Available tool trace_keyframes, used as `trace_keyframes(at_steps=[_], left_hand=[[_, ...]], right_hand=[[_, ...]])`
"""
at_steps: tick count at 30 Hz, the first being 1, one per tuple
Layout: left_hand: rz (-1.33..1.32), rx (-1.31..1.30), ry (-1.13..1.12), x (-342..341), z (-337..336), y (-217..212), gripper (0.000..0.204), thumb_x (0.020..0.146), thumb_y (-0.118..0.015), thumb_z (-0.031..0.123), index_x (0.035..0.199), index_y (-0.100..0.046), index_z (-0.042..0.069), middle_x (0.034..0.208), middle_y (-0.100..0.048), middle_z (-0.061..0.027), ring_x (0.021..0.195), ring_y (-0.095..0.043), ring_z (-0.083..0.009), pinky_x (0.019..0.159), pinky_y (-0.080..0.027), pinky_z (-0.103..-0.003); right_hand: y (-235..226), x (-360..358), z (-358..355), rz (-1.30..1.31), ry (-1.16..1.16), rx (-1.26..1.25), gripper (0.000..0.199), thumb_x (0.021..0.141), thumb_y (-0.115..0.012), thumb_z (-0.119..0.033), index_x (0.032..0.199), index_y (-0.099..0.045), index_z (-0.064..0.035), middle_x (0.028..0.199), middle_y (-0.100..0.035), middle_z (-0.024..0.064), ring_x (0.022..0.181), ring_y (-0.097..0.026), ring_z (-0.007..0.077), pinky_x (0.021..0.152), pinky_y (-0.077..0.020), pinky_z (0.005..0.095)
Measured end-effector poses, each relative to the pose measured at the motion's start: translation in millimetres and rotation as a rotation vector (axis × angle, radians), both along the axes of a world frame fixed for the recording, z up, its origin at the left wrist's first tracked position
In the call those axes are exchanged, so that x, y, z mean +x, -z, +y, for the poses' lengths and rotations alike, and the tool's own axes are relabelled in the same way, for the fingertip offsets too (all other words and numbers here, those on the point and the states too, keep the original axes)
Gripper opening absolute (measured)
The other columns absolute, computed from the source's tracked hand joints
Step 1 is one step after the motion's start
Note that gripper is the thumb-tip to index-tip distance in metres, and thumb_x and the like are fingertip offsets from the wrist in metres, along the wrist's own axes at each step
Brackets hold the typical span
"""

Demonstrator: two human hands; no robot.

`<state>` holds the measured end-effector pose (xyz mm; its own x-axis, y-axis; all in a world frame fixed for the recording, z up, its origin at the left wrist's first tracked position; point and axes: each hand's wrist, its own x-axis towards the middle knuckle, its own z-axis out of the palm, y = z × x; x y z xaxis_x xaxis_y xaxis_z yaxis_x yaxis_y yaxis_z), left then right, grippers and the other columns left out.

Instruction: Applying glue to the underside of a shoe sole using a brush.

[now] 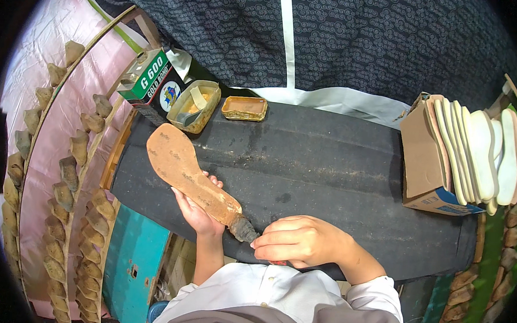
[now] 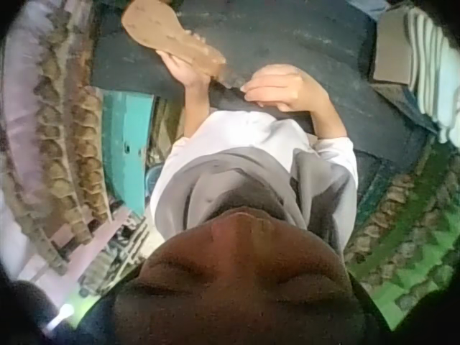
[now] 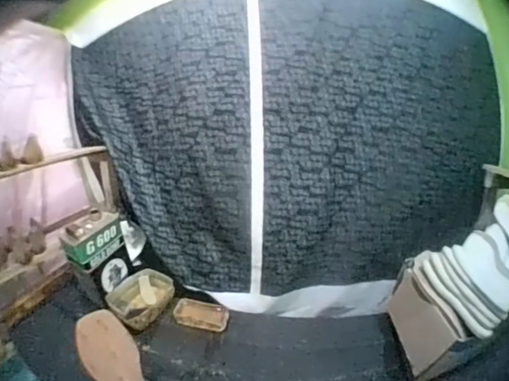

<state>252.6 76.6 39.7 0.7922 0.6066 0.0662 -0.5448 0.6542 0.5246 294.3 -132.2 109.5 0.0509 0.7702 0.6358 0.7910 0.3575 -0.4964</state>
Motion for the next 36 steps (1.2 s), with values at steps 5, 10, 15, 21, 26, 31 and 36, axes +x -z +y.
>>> trace_keyframes(at_steps=[5, 10, 15, 21, 26, 31, 36], left_hand=[[-0.017, 0.046, -0.050, 0.1, -2.7, -3.3, 0.057, 0.094, -0.017, 0.051, 0.116, -0.043, 0.004, 0.098, -0.051, -0.0107, 0.084, -0.050, -0.0215, 0.075, -0.043, -0.036], [-0.055, 0.026, -0.051, 0.2, -2.6, -6.7, 0.057, 0.094, -0.017, 0.051, 0.117, -0.042, 0.004, 0.098, -0.050, -0.0102, 0.084, -0.050, -0.0213, 0.075, -0.042, -0.036], [-0.071, 0.017, -0.074, -1.4, 2.3, -5.7, 0.058, 0.094, -0.017, 0.051, 0.117, -0.042, 0.004, 0.098, -0.050, -0.0099, 0.084, -0.049, -0.0214, 0.075, -0.042, -0.036], [-0.077, 0.028, 0.060, -2.2, 2.5, -4.4, 0.057, 0.094, -0.019, 0.051, 0.117, -0.042, 0.005, 0.097, -0.049, -0.0101, 0.083, -0.048, -0.0213, 0.074, -0.042, -0.035], [0.040, 0.042, 0.055, -0.8, -7.5, -6.8, 0.059, 0.094, -0.019, 0.052, 0.115, -0.043, 0.003, 0.097, -0.051, -0.0115, 0.082, -0.049, -0.0215, 0.074, -0.043, -0.035], [-0.017, 0.022, -0.025, 0.3, 1.8, -4.8, 0.058, 0.094, -0.021, 0.052, 0.116, -0.042, 0.003, 0.098, -0.050, -0.0108, 0.082, -0.048, -0.0214, 0.075, -0.043, -0.034], [-0.017, 0.016, -0.019, -0.5, 2.5, -3.1, 0.058, 0.094, -0.021, 0.053, 0.115, -0.042, 0.002, 0.098, -0.049, -0.0099, 0.082, -0.048, -0.0212, 0.074, -0.042, -0.033]], right_hand=[[3.1, 0.3, 3.6, 0.028, 0.033, 0.105, 0.024, 0.066, -0.067, -0.005, 0.090, -0.064, -0.0026, 0.096, -0.064, 0.0098, 0.081, -0.061, 0.0244, 0.067, -0.0520, 0.0329], [5.5, -1.7, 7.6, -0.008, 0.031, 0.096, 0.016, 0.069, -0.066, -0.004, 0.084, -0.066, 0.0006, 0.093, -0.065, 0.0100, 0.079, -0.063, 0.0236, 0.063, -0.0512, 0.0301], [-0.8, 4.9, -2.7, 0.045, 0.043, 0.000, 0.024, 0.062, -0.068, -0.001, 0.085, -0.063, -0.0028, 0.092, -0.063, 0.0098, 0.078, -0.062, 0.0246, 0.066, -0.0519, 0.0321], [-0.4, 8.7, -5.0, 0.065, 0.155, 0.172, 0.030, 0.058, -0.068, 0.003, 0.087, -0.065, -0.0018, 0.097, -0.064, 0.0107, 0.079, -0.063, 0.0247, 0.065, -0.0520, 0.0312], [5.4, 5.6, 4.9, 0.030, 0.138, 0.178, 0.029, 0.058, -0.069, 0.003, 0.086, -0.065, -0.0026, 0.097, -0.064, 0.0102, 0.080, -0.062, 0.0250, 0.065, -0.0522, 0.0312], [5.7, 7.3, 2.1, 0.033, 0.092, 0.100, 0.030, 0.058, -0.069, 0.003, 0.086, -0.065, -0.0033, 0.096, -0.064, 0.0096, 0.080, -0.062, 0.0250, 0.064, -0.0520, 0.0310], [4.0, 10.9, -3.2, 0.070, 0.040, 0.072, 0.031, 0.056, -0.070, 0.003, 0.087, -0.064, -0.0027, 0.096, -0.064, 0.0098, 0.080, -0.062, 0.0252, 0.065, -0.0520, 0.0310]])
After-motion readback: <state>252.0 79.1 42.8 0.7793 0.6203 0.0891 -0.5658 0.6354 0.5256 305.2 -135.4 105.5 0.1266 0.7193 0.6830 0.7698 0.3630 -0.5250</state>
